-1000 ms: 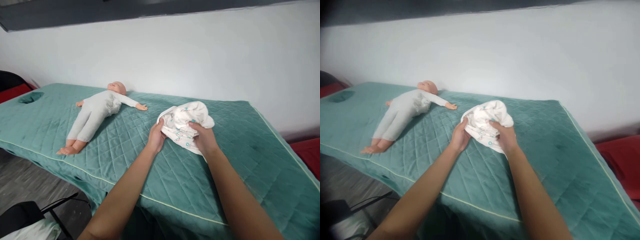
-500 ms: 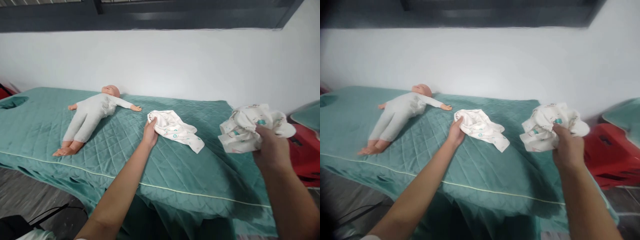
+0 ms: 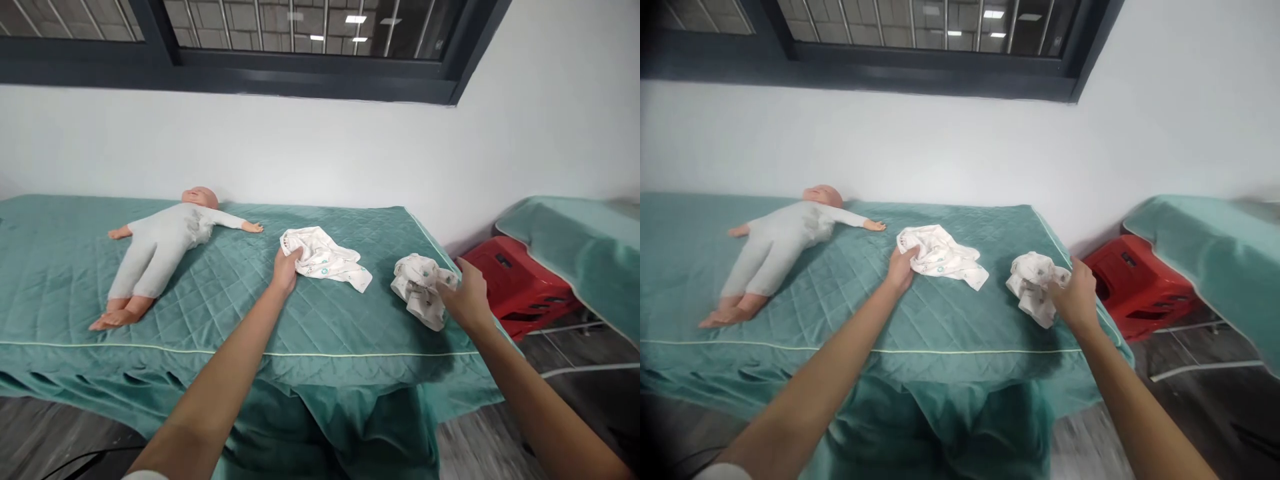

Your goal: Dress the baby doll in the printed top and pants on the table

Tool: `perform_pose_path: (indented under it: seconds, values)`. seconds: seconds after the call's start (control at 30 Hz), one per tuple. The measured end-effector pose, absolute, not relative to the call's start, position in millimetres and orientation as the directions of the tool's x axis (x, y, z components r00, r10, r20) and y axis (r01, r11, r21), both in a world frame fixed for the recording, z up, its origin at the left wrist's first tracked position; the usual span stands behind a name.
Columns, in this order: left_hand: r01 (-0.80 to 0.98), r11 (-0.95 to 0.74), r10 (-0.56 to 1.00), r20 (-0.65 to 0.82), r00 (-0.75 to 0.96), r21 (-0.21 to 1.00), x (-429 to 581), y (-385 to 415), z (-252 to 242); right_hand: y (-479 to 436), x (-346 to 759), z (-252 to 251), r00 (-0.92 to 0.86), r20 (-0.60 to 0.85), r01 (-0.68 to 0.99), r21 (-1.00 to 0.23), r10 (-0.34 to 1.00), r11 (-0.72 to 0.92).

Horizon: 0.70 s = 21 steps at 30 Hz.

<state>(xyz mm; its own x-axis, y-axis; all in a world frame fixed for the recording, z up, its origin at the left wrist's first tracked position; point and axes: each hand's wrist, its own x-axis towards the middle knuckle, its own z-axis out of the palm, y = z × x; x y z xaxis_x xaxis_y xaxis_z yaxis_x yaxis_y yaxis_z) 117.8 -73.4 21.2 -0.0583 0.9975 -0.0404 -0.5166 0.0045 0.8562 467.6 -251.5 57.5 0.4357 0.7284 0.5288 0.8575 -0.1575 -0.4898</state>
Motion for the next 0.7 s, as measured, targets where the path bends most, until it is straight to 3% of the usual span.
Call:
perform_pose_path:
  seconds: [0.13, 0.27, 0.3, 0.37, 0.43, 0.57, 0.7]
  values:
    - [-0.371, 0.098, 0.989, -0.131, -0.065, 0.924, 113, -61, 50, -238, 414, 92, 0.222, 0.528, 0.901, -0.433, 0.819, 0.035]
    - [-0.252, 0.007, 0.999, 0.002, 0.037, 0.968, 100, -62, 120, -195, 341, 140, -0.058, 0.469, 0.845, -0.447, 0.882, 0.293]
    - [-0.201, -0.036, 0.992, 0.059, 0.114, 0.979, 95, -68, 141, -183, 325, 157, -0.124, 0.471, 0.823, -0.443, 0.873, 0.356]
    - [0.048, -0.269, 0.872, 0.223, 0.435, 0.962, 85, -84, 184, -161, 295, 193, -0.297, 0.493, 0.754, -0.404, 0.818, 0.517]
    - [0.142, -0.437, 0.799, 0.311, 0.514, 0.888, 72, -101, 218, -147, 270, 228, -0.440, 0.474, 0.669, -0.393, 0.762, 0.631]
    - [0.266, -0.531, 0.805, 0.382, 0.453, 0.804, 39, -123, 254, -141, 236, 271, -0.522, 0.286, 0.690, -0.412, 0.804, 0.595]
    - [0.392, -0.644, 0.752, 0.449, 0.482, 0.657, 10, -131, 259, -154, 220, 279, -0.508, 0.149, 0.681, -0.533, 0.848, 0.502]
